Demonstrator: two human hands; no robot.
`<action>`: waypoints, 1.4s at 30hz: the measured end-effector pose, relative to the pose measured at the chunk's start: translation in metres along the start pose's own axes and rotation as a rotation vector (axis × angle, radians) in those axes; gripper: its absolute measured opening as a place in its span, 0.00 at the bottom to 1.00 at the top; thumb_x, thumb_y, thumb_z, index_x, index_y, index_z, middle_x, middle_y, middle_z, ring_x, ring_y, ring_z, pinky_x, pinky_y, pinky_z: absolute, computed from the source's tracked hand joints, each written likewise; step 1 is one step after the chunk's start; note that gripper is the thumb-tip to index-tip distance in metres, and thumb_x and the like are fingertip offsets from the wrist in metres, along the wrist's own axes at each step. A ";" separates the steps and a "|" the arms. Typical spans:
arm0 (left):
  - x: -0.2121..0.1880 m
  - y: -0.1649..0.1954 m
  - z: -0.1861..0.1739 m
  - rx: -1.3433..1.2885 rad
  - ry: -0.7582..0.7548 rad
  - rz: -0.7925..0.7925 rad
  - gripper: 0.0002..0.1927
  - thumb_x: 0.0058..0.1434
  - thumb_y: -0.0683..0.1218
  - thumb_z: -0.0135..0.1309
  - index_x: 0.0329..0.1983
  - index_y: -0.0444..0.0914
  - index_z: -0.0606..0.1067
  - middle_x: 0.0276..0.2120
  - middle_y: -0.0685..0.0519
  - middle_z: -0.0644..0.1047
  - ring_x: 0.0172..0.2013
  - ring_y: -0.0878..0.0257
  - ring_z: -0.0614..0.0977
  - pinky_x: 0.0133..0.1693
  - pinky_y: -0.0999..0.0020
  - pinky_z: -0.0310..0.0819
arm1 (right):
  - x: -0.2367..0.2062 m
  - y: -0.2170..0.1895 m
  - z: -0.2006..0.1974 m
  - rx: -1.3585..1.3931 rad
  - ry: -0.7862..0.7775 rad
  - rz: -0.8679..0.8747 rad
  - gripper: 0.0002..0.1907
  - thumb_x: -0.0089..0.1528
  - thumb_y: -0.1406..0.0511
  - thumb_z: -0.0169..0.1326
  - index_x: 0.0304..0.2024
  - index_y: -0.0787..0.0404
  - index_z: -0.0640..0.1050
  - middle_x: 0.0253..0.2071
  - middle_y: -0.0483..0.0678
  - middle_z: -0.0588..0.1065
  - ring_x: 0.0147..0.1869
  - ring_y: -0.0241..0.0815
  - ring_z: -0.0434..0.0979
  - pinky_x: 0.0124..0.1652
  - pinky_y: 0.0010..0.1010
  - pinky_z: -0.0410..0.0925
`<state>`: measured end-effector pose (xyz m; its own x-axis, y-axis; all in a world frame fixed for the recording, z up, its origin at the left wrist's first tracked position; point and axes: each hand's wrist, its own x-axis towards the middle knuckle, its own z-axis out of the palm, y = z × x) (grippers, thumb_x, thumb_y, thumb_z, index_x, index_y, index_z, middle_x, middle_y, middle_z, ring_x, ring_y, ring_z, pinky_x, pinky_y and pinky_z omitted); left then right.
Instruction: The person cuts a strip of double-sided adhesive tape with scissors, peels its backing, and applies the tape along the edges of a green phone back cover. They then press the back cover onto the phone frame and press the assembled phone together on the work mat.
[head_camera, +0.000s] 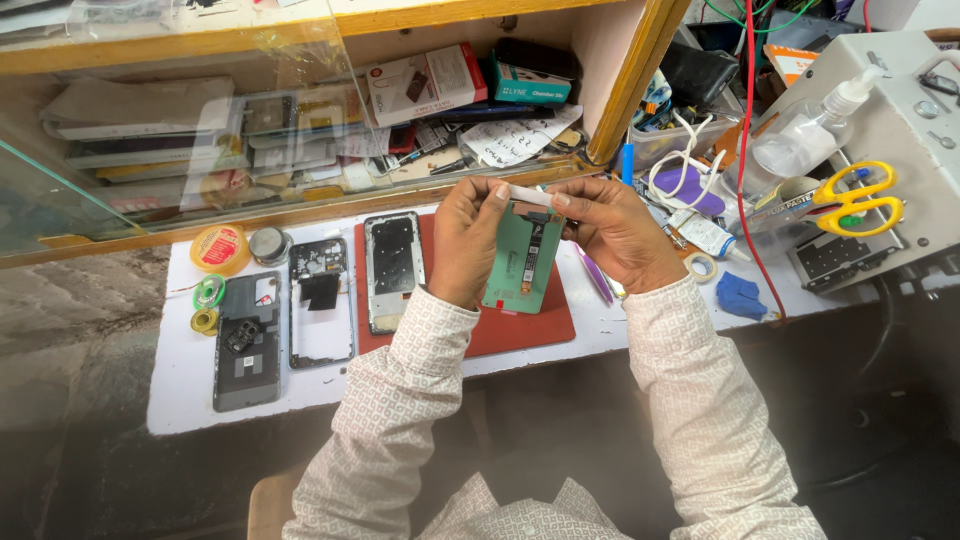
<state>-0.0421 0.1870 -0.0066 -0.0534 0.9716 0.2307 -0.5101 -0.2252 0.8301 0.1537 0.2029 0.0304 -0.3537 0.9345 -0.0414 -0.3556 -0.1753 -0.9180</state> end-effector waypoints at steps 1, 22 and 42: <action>0.000 -0.001 0.001 0.003 0.003 0.006 0.07 0.72 0.43 0.52 0.44 0.32 0.73 0.37 0.52 0.78 0.35 0.71 0.78 0.38 0.76 0.77 | 0.001 0.000 -0.001 0.007 -0.013 0.001 0.09 0.62 0.68 0.63 0.44 0.65 0.82 0.41 0.47 0.81 0.46 0.38 0.80 0.47 0.33 0.72; -0.004 0.001 0.008 0.046 0.035 0.051 0.08 0.72 0.45 0.51 0.44 0.33 0.72 0.37 0.52 0.79 0.35 0.71 0.79 0.39 0.76 0.77 | -0.002 -0.001 0.003 -0.266 0.040 -0.248 0.09 0.62 0.69 0.63 0.44 0.68 0.82 0.36 0.45 0.80 0.38 0.29 0.75 0.39 0.20 0.67; -0.007 0.005 0.007 0.046 0.049 0.015 0.07 0.70 0.42 0.53 0.43 0.32 0.75 0.36 0.52 0.79 0.35 0.70 0.79 0.39 0.75 0.77 | -0.027 -0.009 0.042 -0.570 0.311 -0.359 0.07 0.61 0.70 0.64 0.40 0.68 0.83 0.30 0.44 0.79 0.31 0.25 0.73 0.32 0.16 0.66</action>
<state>-0.0388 0.1789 -0.0004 -0.1038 0.9702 0.2190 -0.4688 -0.2419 0.8495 0.1303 0.1663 0.0557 -0.0082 0.9634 0.2679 0.1307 0.2667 -0.9549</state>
